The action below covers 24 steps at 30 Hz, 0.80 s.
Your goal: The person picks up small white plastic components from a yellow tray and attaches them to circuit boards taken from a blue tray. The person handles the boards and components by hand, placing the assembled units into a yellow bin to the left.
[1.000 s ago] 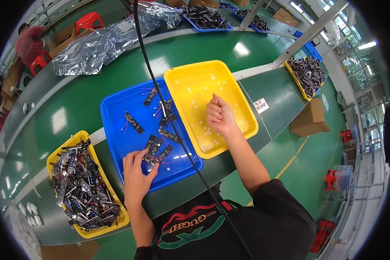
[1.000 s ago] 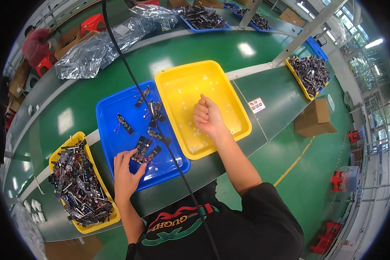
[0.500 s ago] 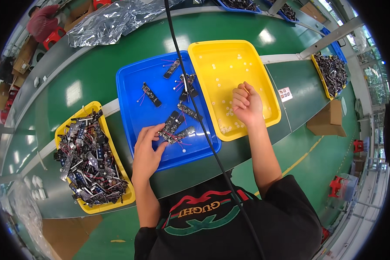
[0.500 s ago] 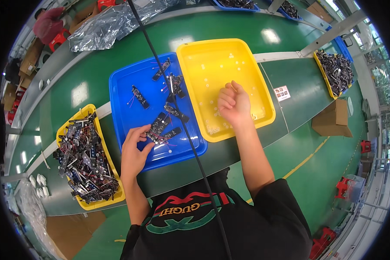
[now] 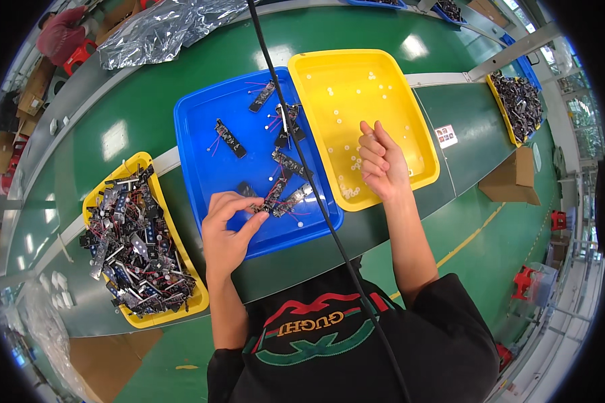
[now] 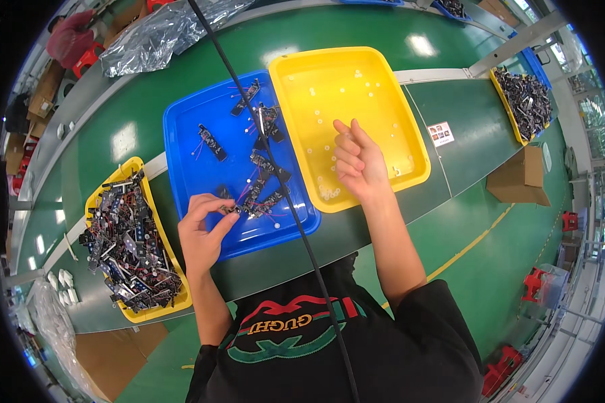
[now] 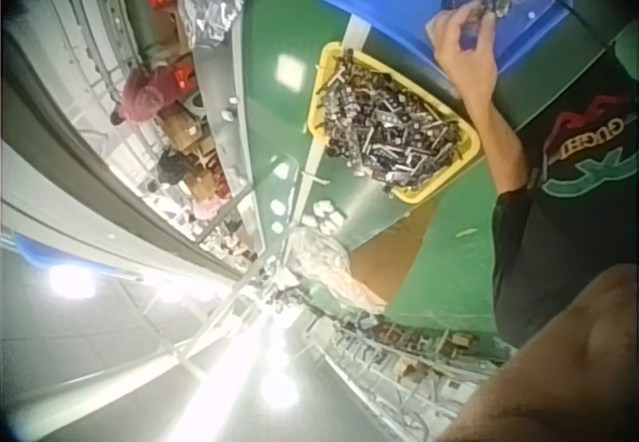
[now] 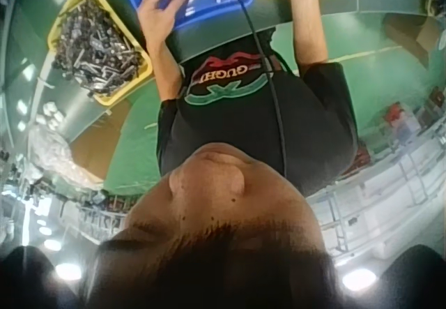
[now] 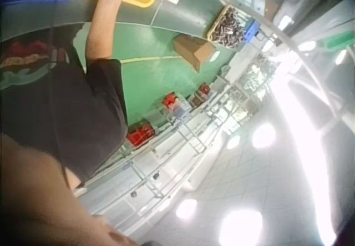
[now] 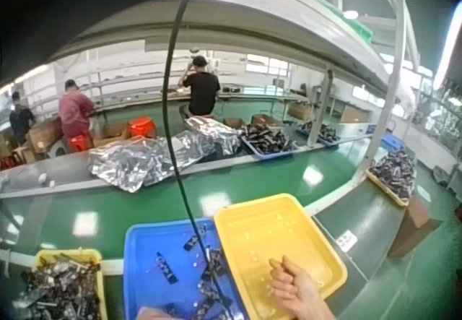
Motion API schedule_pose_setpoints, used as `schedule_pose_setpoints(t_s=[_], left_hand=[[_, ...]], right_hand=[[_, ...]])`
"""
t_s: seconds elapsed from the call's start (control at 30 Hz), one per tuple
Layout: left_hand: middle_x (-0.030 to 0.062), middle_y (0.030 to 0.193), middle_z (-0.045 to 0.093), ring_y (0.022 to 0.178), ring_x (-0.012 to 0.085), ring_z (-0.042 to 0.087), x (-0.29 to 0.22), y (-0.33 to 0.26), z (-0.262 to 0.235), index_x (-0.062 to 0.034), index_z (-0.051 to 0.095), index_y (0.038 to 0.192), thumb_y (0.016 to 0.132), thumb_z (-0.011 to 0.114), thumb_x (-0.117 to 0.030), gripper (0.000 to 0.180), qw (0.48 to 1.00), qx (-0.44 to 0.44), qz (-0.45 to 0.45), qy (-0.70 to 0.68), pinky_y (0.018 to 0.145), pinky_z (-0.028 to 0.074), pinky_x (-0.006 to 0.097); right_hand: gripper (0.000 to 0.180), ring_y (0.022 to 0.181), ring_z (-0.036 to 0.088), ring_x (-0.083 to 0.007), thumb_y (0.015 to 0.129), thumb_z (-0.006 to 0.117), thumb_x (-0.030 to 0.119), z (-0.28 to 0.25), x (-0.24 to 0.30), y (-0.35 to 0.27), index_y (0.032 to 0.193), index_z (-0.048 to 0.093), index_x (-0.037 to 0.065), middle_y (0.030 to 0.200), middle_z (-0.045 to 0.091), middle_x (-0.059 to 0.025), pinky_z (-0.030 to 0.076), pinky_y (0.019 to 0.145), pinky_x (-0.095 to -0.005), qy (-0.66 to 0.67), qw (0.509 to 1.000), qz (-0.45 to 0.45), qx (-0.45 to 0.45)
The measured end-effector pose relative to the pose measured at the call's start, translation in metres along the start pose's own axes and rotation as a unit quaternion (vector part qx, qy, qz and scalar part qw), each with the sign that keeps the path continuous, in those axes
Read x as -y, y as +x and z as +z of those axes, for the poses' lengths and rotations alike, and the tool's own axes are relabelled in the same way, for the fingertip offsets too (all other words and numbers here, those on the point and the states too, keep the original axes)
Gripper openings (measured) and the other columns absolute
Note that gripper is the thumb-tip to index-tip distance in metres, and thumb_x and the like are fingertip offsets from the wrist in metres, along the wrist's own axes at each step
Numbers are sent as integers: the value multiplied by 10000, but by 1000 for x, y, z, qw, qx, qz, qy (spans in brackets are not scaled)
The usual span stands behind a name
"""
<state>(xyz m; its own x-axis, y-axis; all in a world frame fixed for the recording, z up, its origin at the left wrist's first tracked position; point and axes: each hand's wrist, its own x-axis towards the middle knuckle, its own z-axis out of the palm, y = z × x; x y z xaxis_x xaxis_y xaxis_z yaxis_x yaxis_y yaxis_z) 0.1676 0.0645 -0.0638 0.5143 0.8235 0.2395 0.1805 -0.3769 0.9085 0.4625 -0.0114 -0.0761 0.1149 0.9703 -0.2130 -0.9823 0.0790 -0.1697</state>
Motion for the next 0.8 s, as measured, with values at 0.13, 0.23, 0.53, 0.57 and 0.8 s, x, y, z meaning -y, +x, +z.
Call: schedule_pose_setpoints(t_s=[0.13, 0.23, 0.53, 0.57, 0.8], left_hand=[[75, 844, 620, 928, 193, 583, -7, 4, -3, 12, 659, 903, 733, 715, 12, 180, 981, -29, -39, -190, 816, 438, 302], [89, 886, 598, 992, 208, 582, -7, 9, -1, 20, 632, 927, 775, 671, 17, 157, 916, -36, -88, -390, 835, 443, 302], [93, 906, 591, 741, 181, 547, -15, 32, 22, -75, 524, 1071, 945, 501, -287, 248, 823, -18, -261, -505, 628, 455, 313], [94, 906, 591, 759, 188, 558, -19, 35, 27, -72, 517, 1091, 946, 497, -294, 266, 817, -23, -285, -501, 634, 465, 321], [100, 916, 594, 817, 174, 603, -17, 36, 40, -32, 464, 1176, 846, 607, -28, 360, 848, -33, -253, -465, 690, 500, 276]], right_hand=[[291, 420, 290, -60, 996, 347, 148, 11, -1, -4, 1193, 464, -32, 628, 362, -2, 247, 347, -191, -40, 999, -11, -29], [271, 430, 307, -59, 985, 386, 154, 17, -2, -8, 1163, 486, -23, 632, 408, -7, 261, 364, -185, -85, 995, -42, -44], [256, 503, 368, -56, 959, 463, 143, -8, -10, -5, 1142, 517, -29, 718, 525, -17, 300, 428, -182, -106, 993, -58, -7], [258, 520, 380, -54, 958, 465, 144, -5, -11, -7, 1140, 519, -32, 726, 533, -17, 305, 440, -181, -122, 990, -60, -18], [352, 665, 495, -94, 942, 476, 127, 5, -13, -7, 1205, 499, -104, 862, 612, -88, 423, 591, -216, -122, 989, -65, -49]])
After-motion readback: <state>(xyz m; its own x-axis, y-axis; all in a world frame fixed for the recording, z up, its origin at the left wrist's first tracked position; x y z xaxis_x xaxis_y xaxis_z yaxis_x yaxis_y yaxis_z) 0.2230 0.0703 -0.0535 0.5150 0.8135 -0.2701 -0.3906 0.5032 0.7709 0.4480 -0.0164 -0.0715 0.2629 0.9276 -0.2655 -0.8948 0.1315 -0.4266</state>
